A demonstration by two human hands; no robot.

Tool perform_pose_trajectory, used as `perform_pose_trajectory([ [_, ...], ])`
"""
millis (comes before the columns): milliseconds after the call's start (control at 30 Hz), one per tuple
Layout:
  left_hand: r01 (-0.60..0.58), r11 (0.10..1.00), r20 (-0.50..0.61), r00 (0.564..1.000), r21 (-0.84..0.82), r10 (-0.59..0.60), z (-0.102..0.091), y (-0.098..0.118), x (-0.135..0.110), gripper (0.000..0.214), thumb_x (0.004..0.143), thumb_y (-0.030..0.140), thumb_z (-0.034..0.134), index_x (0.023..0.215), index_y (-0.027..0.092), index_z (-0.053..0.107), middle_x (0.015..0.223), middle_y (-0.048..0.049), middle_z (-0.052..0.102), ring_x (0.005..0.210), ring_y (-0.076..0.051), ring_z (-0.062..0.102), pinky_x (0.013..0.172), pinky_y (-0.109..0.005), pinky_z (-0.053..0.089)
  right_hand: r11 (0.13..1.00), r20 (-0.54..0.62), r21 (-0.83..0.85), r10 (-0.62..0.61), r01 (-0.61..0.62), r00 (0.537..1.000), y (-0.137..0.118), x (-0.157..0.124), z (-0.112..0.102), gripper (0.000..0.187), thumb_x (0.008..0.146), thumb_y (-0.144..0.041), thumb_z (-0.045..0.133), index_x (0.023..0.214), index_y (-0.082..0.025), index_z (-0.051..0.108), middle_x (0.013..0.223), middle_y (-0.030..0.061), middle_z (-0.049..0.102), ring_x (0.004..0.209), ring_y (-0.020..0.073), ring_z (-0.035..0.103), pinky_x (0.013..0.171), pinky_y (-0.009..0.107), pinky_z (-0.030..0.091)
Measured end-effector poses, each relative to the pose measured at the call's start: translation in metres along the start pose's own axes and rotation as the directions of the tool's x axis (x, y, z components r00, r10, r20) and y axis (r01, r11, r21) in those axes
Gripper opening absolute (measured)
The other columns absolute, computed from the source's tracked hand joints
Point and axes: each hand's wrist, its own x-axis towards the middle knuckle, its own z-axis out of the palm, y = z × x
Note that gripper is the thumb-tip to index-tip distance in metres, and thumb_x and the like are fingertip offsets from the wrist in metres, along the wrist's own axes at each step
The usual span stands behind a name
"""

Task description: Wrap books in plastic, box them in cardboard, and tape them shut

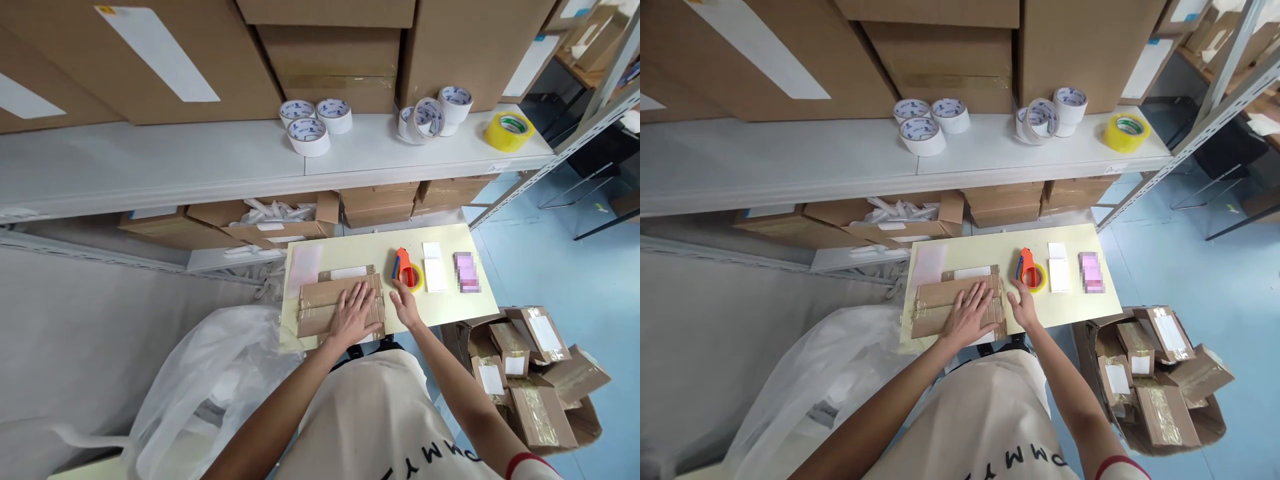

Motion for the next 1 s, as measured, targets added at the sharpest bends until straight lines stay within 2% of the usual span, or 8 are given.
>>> perform_pose_trajectory([
  [133,0.013,1.000,0.047,0.999,0.022,-0.014,0.000,0.000,0.001,0.088,0.082,0.063,0.055,0.153,0.016,0.031,0.159,-0.0182,0.028,0.148,-0.035,0.023,0.119,-0.055,0.011,0.956,-0.054,-0.277,0.090,-0.101,0.995,0.014,0.032,-0.009,0.047,0.089,-0.035,0.052,0.131,-0.012,0.052,0.124,0.0220,0.060,0.117,0.0342,0.057,0.099,0.051,0.045],
  [233,0.065,0.997,0.063,0.996,0.047,-0.068,-0.001,0.001,-0.001,0.094,0.080,0.067,0.055,0.152,0.013,0.031,0.159,-0.0219,0.025,0.148,-0.039,0.019,0.117,-0.062,0.007,0.895,0.023,-0.401,0.225,-0.197,0.974,0.021,0.057,-0.001,0.068,0.084,-0.032,0.063,0.144,-0.010,0.038,0.118,0.0246,0.061,0.110,0.0378,0.061,0.092,0.051,0.046],
  [333,0.216,0.974,0.031,0.975,0.075,-0.218,-0.003,-0.004,-0.009,0.089,0.081,0.066,0.053,0.152,0.016,0.033,0.160,-0.0219,0.022,0.148,-0.044,0.015,0.111,-0.072,0.004,0.873,0.059,-0.432,0.276,-0.225,0.959,0.027,0.073,0.010,0.086,0.083,-0.034,0.067,0.152,-0.008,0.024,0.099,0.0227,0.068,0.099,0.0370,0.065,0.086,0.049,0.047],
  [500,0.459,0.884,-0.019,0.888,0.083,-0.459,-0.006,-0.019,-0.030,0.074,0.089,0.055,0.047,0.151,0.018,0.034,0.160,-0.0217,0.021,0.147,-0.046,0.014,0.108,-0.075,0.008,0.848,0.066,-0.463,0.323,-0.257,0.944,0.032,0.077,0.008,0.083,0.085,-0.033,0.059,0.153,-0.004,0.021,0.097,0.0273,0.068,0.092,0.0405,0.067,0.084,0.056,0.045],
  [600,0.481,0.875,-0.012,0.877,0.060,-0.481,-0.005,-0.023,-0.037,0.074,0.089,0.054,0.048,0.152,0.018,0.034,0.160,-0.0214,0.021,0.147,-0.045,0.017,0.109,-0.074,0.011,0.911,0.054,-0.345,0.257,-0.224,0.965,0.028,0.071,-0.011,0.083,0.081,-0.032,0.061,0.152,-0.008,0.027,0.100,0.0241,0.068,0.092,0.0388,0.067,0.087,0.055,0.045],
  [800,0.450,0.893,-0.001,0.893,0.030,-0.450,-0.001,-0.011,-0.028,0.076,0.087,0.055,0.050,0.152,0.019,0.034,0.160,-0.0204,0.022,0.146,-0.046,0.017,0.108,-0.075,0.012,0.981,0.031,0.149,0.119,-0.123,0.992,-0.009,0.041,-0.072,0.078,0.078,-0.033,0.049,0.151,-0.021,0.026,0.099,0.0061,0.070,0.081,0.0235,0.063,0.078,0.042,0.052],
  [900,0.414,0.910,0.003,0.910,-0.004,-0.414,0.000,0.000,-0.020,0.076,0.087,0.056,0.051,0.152,0.020,0.033,0.160,-0.0203,0.023,0.146,-0.047,0.016,0.107,-0.076,0.011,0.976,-0.047,0.210,0.067,-0.056,0.997,-0.044,0.028,-0.096,0.063,0.079,-0.036,0.046,0.140,-0.022,0.042,0.087,0.0032,0.068,0.069,0.0196,0.059,0.067,0.034,0.050],
  [1000,0.379,0.924,-0.035,0.924,-0.057,-0.381,0.002,0.007,-0.016,0.076,0.086,0.056,0.052,0.151,0.021,0.035,0.160,-0.0199,0.024,0.146,-0.047,0.016,0.108,-0.075,0.009,0.979,-0.167,0.204,0.053,-0.018,0.985,-0.077,0.025,-0.100,0.045,0.083,-0.048,0.047,0.117,-0.020,0.059,0.078,0.0028,0.065,0.065,0.0187,0.057,0.060,0.030,0.047],
])
